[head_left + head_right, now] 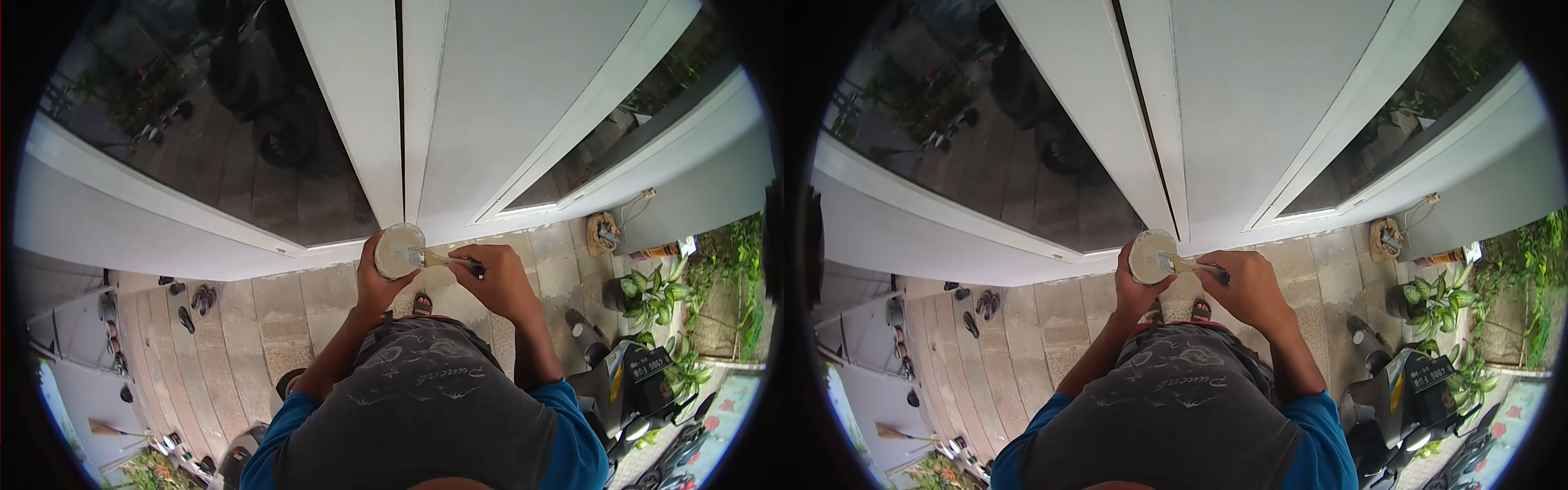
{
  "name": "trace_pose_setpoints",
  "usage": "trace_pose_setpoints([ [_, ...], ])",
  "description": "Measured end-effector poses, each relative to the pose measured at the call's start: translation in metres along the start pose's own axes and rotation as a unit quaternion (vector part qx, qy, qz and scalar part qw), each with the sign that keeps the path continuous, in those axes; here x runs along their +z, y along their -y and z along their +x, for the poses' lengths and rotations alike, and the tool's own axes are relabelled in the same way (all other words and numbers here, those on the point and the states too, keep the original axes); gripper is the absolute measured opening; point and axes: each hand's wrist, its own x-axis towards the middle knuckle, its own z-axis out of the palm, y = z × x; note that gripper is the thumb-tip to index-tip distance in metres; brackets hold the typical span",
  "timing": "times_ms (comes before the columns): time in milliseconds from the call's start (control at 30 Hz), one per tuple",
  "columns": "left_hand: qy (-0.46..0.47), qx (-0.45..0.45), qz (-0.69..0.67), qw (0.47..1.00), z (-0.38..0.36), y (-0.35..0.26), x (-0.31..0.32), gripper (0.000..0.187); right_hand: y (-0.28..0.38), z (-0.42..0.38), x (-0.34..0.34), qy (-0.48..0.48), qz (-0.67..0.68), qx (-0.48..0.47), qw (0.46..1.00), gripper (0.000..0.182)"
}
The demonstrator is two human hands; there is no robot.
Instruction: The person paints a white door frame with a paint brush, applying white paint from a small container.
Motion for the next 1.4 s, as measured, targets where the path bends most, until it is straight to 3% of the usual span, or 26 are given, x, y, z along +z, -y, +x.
trace_pose_setpoints([
  [267,-0.028,-0.006,0.023,0.999,-0.011,-0.015,0.013,0.092,-0.011,-0.003,-0.010,0.019,-0.011,-0.033,0.999,0.019],
  [333,-0.035,-0.006,0.018,0.999,-0.013,-0.016,0.017,0.092,-0.014,-0.004,-0.012,0.022,0.030,0.004,0.999,0.020],
  [467,-0.041,-0.002,0.020,0.999,-0.013,-0.017,0.020,0.090,-0.020,-0.006,-0.017,0.029,-0.008,-0.016,0.999,0.020],
  [533,-0.048,-0.001,0.022,0.999,-0.013,-0.019,0.022,0.089,-0.019,-0.006,-0.020,0.035,0.053,0.038,0.997,0.020],
  [733,-0.061,0.000,0.007,0.998,-0.015,-0.013,0.026,0.089,-0.029,-0.008,-0.020,0.037,0.097,0.064,0.993,0.021],
  [933,-0.065,0.007,0.009,0.998,-0.014,-0.016,0.030,0.088,-0.039,-0.010,-0.017,0.019,0.100,0.025,0.995,0.019],
  [1067,-0.076,0.003,0.006,0.997,-0.013,-0.014,0.032,0.086,-0.046,-0.009,-0.017,0.034,0.105,0.049,0.993,0.020],
  [1133,-0.083,0.000,0.010,0.997,-0.012,-0.005,0.031,0.088,-0.059,-0.008,-0.011,0.049,0.246,0.079,0.965,0.021],
  [1167,-0.089,-0.002,0.013,0.996,-0.012,-0.005,0.030,0.089,-0.065,-0.007,-0.008,0.051,0.247,0.080,0.964,0.021],
  [1233,-0.094,-0.011,0.004,0.995,-0.011,-0.006,0.028,0.088,-0.077,-0.003,-0.001,0.050,0.400,0.103,0.909,0.023],
  [1300,-0.102,-0.020,-0.005,0.995,-0.008,-0.007,0.026,0.087,-0.082,0.000,0.008,0.051,0.417,0.116,0.900,0.025],
  [1400,-0.119,-0.005,0.012,0.993,-0.007,-0.006,0.022,0.088,-0.079,0.008,0.031,-0.004,0.564,0.121,0.817,0.027],
])
